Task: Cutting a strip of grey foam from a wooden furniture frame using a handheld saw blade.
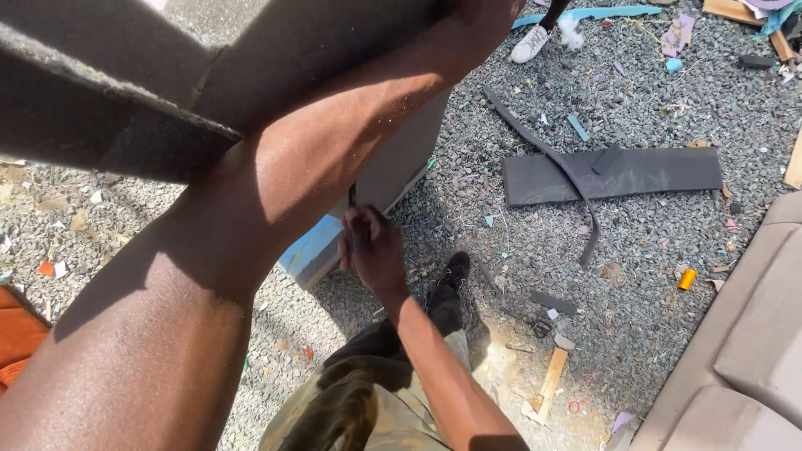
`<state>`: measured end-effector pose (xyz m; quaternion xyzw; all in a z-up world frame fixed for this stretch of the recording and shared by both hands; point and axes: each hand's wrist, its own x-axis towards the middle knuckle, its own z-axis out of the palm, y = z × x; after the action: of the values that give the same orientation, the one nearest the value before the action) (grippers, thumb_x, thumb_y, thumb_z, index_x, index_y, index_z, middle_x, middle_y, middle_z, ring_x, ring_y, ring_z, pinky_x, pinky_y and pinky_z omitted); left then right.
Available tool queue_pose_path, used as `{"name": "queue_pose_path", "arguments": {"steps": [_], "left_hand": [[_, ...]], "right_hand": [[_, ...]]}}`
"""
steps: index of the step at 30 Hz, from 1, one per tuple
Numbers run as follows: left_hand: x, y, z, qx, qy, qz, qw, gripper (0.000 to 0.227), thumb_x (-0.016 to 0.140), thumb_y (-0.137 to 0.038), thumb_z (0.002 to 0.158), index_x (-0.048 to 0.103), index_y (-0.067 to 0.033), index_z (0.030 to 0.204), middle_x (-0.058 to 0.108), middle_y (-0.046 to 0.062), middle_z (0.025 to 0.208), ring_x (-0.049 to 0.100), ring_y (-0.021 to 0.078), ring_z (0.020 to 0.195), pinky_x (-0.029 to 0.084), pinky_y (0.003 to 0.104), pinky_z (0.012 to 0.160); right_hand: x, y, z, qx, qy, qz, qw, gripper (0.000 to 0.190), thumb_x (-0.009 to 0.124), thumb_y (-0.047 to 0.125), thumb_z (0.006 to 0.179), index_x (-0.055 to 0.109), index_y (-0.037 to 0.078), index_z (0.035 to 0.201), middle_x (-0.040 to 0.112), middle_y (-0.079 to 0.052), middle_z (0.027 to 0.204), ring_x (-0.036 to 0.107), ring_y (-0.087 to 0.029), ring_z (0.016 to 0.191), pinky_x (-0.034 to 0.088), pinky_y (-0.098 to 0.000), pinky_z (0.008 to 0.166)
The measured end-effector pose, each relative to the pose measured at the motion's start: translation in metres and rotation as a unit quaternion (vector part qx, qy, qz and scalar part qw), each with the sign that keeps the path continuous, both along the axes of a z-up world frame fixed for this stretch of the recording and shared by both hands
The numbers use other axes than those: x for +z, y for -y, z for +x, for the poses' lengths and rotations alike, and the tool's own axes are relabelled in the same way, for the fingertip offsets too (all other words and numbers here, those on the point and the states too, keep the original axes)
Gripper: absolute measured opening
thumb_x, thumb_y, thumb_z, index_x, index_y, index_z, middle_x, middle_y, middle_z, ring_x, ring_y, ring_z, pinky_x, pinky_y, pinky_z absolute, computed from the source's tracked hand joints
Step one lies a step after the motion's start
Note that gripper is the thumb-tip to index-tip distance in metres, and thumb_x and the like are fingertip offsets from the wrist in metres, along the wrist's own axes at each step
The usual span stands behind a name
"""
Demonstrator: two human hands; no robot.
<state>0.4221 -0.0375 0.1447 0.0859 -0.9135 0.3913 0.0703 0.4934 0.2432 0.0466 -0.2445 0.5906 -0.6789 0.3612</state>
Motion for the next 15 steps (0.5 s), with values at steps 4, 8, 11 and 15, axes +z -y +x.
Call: {"name": "queue_pose_path", "arguments": {"steps": [4,8,11,15], "left_hand": [[-0.004,0.000,0.005,-0.012,-0.016,-0.007,1.000,0.034,0.078,-0.011,0.079,0.053,-0.0307,0.068,0.038,-0.010,0.062,0.039,0.0180,0.058,0.034,0.038,0.052],[-0.011,-0.013,0.021,-0.017,-0.023,0.000,1.000,0.032,0.077,-0.011,0.079,0.055,-0.0304,0.068,0.039,-0.009,0.061,0.040,0.0183,0.058,0.034,0.039,0.052],[-0.016,-0.020,0.016,-0.032,-0.030,0.005,0.999,0.030,0.076,-0.011,0.079,0.056,-0.0302,0.068,0.040,-0.009,0.061,0.041,0.0186,0.058,0.035,0.039,0.051],[-0.015,-0.018,0.018,-0.041,-0.049,-0.011,0.998,0.028,0.075,-0.012,0.080,0.058,-0.0299,0.067,0.042,-0.009,0.061,0.042,0.0188,0.058,0.035,0.039,0.051]], "right_hand": [[0.016,-0.041,0.029,0.075,0.035,0.132,0.988,0.037,0.045,0.039,0.106,0.062,0.010,0.091,0.067,-0.003,0.060,0.062,-0.014,0.042,0.049,-0.0284,0.041],[-0.019,-0.008,0.009,0.014,0.025,0.004,1.000,0.033,0.043,0.015,0.112,0.065,-0.001,0.093,0.067,-0.013,0.056,0.064,-0.018,0.043,0.051,-0.0280,0.037],[-0.001,-0.026,0.022,0.031,0.017,0.023,0.999,0.033,0.044,0.015,0.112,0.066,0.000,0.092,0.067,-0.013,0.056,0.064,-0.017,0.043,0.051,-0.0278,0.037],[0.005,-0.058,0.039,0.063,0.051,0.069,0.994,0.034,0.051,0.022,0.110,0.069,-0.001,0.092,0.068,-0.015,0.055,0.066,-0.021,0.042,0.054,-0.0320,0.038]]}}
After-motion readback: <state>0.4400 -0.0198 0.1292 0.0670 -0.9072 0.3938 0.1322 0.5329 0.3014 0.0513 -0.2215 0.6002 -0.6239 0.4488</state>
